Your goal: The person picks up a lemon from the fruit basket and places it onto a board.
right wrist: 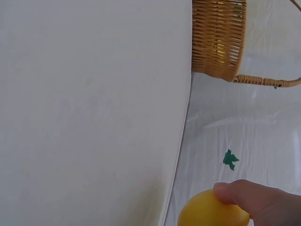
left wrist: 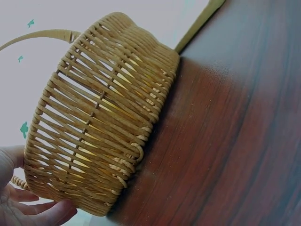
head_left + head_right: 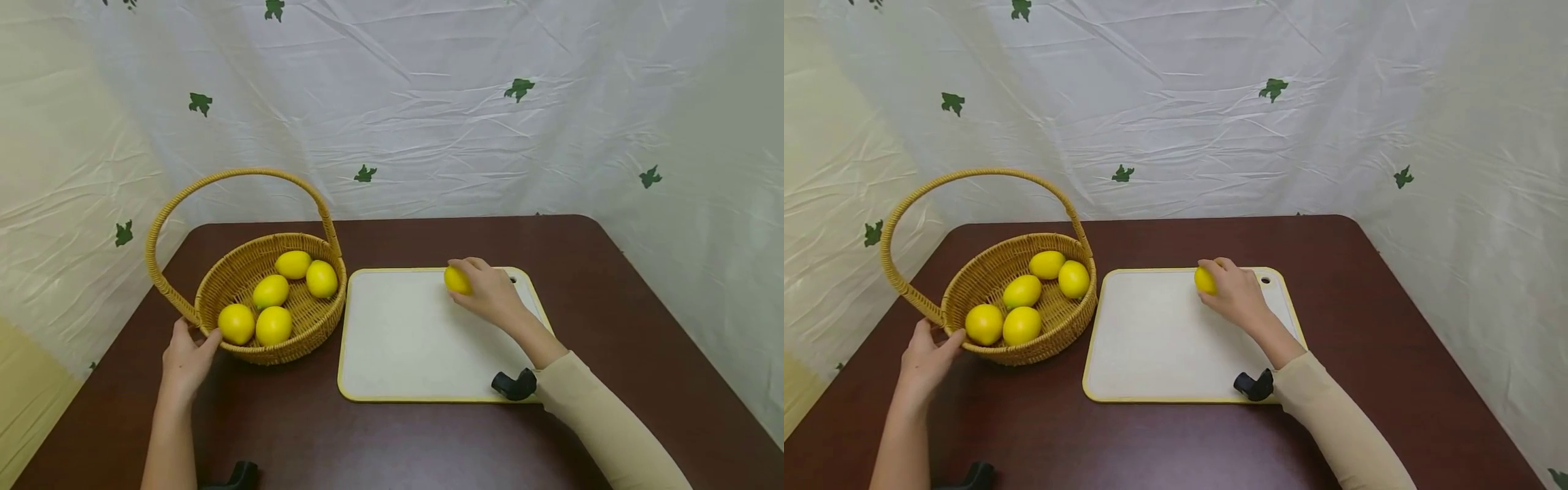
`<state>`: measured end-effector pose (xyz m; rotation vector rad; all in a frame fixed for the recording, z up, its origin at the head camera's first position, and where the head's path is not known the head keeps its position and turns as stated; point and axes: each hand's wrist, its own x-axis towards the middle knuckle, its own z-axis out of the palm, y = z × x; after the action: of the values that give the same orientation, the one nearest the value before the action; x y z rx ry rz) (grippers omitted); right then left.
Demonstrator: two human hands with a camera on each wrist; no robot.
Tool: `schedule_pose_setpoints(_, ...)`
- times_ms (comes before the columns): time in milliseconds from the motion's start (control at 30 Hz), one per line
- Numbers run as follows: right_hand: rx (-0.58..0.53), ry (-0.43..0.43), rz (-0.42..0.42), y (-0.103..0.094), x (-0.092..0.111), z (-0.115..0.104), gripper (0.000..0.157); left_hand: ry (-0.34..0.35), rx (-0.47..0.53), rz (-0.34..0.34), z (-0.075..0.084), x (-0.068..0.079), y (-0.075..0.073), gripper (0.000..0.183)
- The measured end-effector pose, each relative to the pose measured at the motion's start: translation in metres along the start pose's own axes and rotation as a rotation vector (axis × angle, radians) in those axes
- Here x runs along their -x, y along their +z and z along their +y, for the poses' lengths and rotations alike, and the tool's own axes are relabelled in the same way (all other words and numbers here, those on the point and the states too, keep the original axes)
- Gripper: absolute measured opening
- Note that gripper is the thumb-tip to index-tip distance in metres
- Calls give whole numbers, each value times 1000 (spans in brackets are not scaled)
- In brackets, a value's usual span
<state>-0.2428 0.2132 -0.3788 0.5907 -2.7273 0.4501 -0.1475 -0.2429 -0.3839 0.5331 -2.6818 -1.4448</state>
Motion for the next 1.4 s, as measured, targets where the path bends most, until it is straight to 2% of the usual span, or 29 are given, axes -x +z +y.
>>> schedule_pose_setpoints(267,12,73,-46,-3,15,31,51,6,-1,9,-1,0,0,72)
schedule_pose_setpoints(467,8,111,-102,-7,22,47,53,13,-8,4,-1,0,0,72)
schedule_pose_setpoints(867,-37,152,-164,-9,22,50,57,17,7,-7,-1,-1,-1,73)
schedule_pose_setpoints(1400,-37,127,-175,-9,18,50,57,8,-2,1,0,-2,0,72)
